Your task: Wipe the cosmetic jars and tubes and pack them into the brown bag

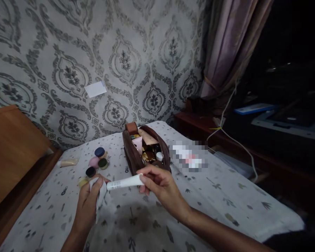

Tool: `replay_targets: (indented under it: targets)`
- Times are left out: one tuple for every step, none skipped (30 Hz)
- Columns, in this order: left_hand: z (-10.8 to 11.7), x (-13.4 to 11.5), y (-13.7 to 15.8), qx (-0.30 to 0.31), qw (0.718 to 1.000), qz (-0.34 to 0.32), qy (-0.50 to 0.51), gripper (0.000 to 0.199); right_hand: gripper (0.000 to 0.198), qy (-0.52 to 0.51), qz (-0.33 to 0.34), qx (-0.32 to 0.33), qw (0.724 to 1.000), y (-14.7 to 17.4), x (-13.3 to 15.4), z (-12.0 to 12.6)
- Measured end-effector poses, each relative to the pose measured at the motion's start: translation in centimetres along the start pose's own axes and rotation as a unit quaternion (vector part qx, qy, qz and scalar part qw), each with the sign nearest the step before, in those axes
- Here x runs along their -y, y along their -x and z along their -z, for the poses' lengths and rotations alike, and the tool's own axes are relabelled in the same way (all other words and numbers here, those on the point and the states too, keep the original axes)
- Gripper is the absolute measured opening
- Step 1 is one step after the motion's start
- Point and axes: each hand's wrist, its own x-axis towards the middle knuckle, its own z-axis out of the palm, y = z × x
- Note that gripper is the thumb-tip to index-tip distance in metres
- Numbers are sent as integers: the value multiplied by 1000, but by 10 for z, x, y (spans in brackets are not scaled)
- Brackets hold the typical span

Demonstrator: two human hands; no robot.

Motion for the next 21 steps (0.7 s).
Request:
replay_targets:
  targets:
    - [-4,-1,3,12,1000,16,2,38,27,5,3,-2,1000,3,3,5]
    - [-8,-1,5,26,999,30,1,40,24,9,6,-2,1000,6,5,10]
    - [-12,-2,8,43,998,43,1,42,21,12,8,-1,1000,9,8,15]
    - [-16,-2,10,63,996,56,6,44,18,11,8,3,1000,12,11,20]
    - [-20,-2,12,86,994,69,14,46,15,9,7,8,1000,14,14,25]
    - [-24,-2,14,108,990,84,25,47,13,6,3,13,1000,17,16,31]
    - [-27,-1,16,128,986,104,39,47,12,3,-3,19,1000,18,18,36]
    - [-31,0,18,144,980,127,56,46,10,-1,-9,23,1000,19,19,42]
    - [-34,1,19,155,973,155,71,45,10,-5,-16,27,999,20,20,48]
    - [-37,3,20,164,966,183,82,44,9,-9,-23,32,999,20,20,54]
    - [-39,6,21,173,959,207,87,43,9,-14,-28,34,999,20,20,60]
    - [-41,9,20,182,954,223,89,42,9,-20,-33,35,999,20,20,65]
    - [-43,13,18,193,949,233,89,42,8,-25,-38,36,998,20,19,70]
    - [-45,17,16,206,944,240,90,42,8,-29,-43,35,998,19,19,75]
    - [-48,21,13,222,938,247,95,43,8,-32,-48,33,998,18,19,79]
    - [-50,26,10,241,931,253,105,44,8,-33,-55,32,997,17,19,83]
    - [-53,29,6,258,923,260,119,46,7,-32,-64,31,997,16,19,86]
    - [-56,33,3,271,914,270,134,49,7,-30,-70,29,997,14,20,90]
    - [-59,35,0,279,906,280,148,51,7,-30,-73,28,996,13,20,93]
    - [-62,36,-2,281,900,292,159,53,7,-28,-72,27,997,11,21,96]
    - [-64,36,-5,276,897,304,164,54,8,-25,-69,24,997,9,22,100]
